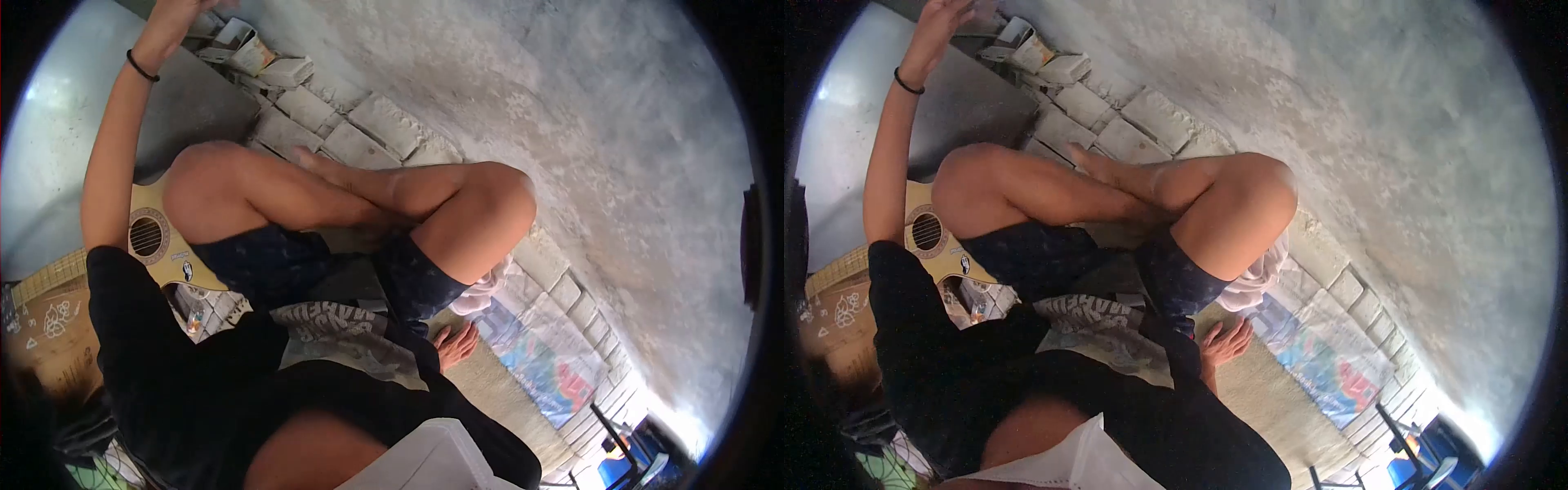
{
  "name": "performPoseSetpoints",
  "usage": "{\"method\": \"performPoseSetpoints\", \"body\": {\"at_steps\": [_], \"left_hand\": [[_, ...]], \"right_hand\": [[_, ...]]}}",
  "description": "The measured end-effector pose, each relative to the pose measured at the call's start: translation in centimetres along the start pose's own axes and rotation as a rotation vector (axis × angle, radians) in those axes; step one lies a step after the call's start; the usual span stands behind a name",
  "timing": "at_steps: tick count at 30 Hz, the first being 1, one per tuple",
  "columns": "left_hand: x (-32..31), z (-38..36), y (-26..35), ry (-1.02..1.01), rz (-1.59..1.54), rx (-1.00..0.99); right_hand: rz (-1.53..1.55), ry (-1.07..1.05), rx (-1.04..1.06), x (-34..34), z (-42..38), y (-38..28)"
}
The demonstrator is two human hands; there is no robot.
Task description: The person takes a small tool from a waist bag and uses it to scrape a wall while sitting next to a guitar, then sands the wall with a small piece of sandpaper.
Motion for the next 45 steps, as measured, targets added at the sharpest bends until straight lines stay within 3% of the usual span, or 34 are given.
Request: {"method": "performPoseSetpoints", "body": {"at_steps": [2, 7, 11, 12, 14, 20, 24, 28, 30, 32, 33, 34, 36, 41, 45], "left_hand": [[-2.3, 0.4, 1.3, -0.12, -0.142, -0.083], [-7.8, 2.2, 2.5, -0.334, -0.358, -0.044], [-9.1, 5.3, 6.9, -0.392, -0.412, -0.157], [-9.1, 6.3, 7.4, -0.432, -0.429, -0.154], [-5.7, 7.1, 7.5, -0.256, -0.415, -0.237], [-2.7, 3.3, 7.2, -0.171, -0.443, -0.454], [-1.5, 4.3, -0.4, -0.01, -0.535, -0.424], [-0.7, 4.9, -6.3, 0.032, -0.733, -0.252], [-1.0, 6.6, -9.2, -0.121, -0.834, -0.224], [-0.9, 8.0, -12.5, -0.065, -0.807, -0.311], [-1.2, 8.8, -14.3, 0.001, -0.942, -0.232], [-2.2, 10.5, -16.0, 0.055, -1.091, -0.158], [-1.9, 12.1, -17.8, 0.192, -1.156, -0.093], [-0.5, 13.3, -21.5, 0.541, -1.185, -0.033], [0.4, 15.7, -23.4, 0.728, -1.054, -0.13]], "right_hand": [[-0.015, -0.016, -0.004, -0.3, 0.1, 0.2], [-0.065, -0.047, 0.057, -0.6, 1.3, -0.5], [-0.131, -0.03, 0.013, -0.2, 1.0, -1.1], [-0.11, -0.112, -0.017, -0.2, 0.8, -0.9], [-0.118, -0.132, -0.006, 0.4, 1.5, -1.6], [-0.151, -0.128, 0.003, -1.5, -0.1, -0.3], [-0.173, -0.112, 0.008, -1.2, 0.4, -1.3], [-0.22, -0.205, 0.012, -0.9, -0.4, -1.2], [-0.126, -0.167, 0.043, -1.5, -0.3, -1.1], [-0.008, 0.038, 0.334, -0.7, -0.5, -1.9], [0.096, 0.011, 0.358, 0.1, 0.5, -3.1], [-0.15, -0.182, 0.116, -3.0, -1.3, 0.9], [-0.055, -0.327, 0.035, -1.1, 0.9, -1.9], [0.236, -0.028, 0.032, 3.7, 12.3, -9.7], [0.541, 0.159, -0.045, 5.8, 16.7, -12.6]]}}
Point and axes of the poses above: each hand's wrist, its own z-axis towards the middle knuckle, its own x-axis out of the back of the hand, y = z × x, the point moved 10 cm from there along z, towards the middle knuckle, and after that the axes turned 2 degrees about z, right-handed, at the moved point
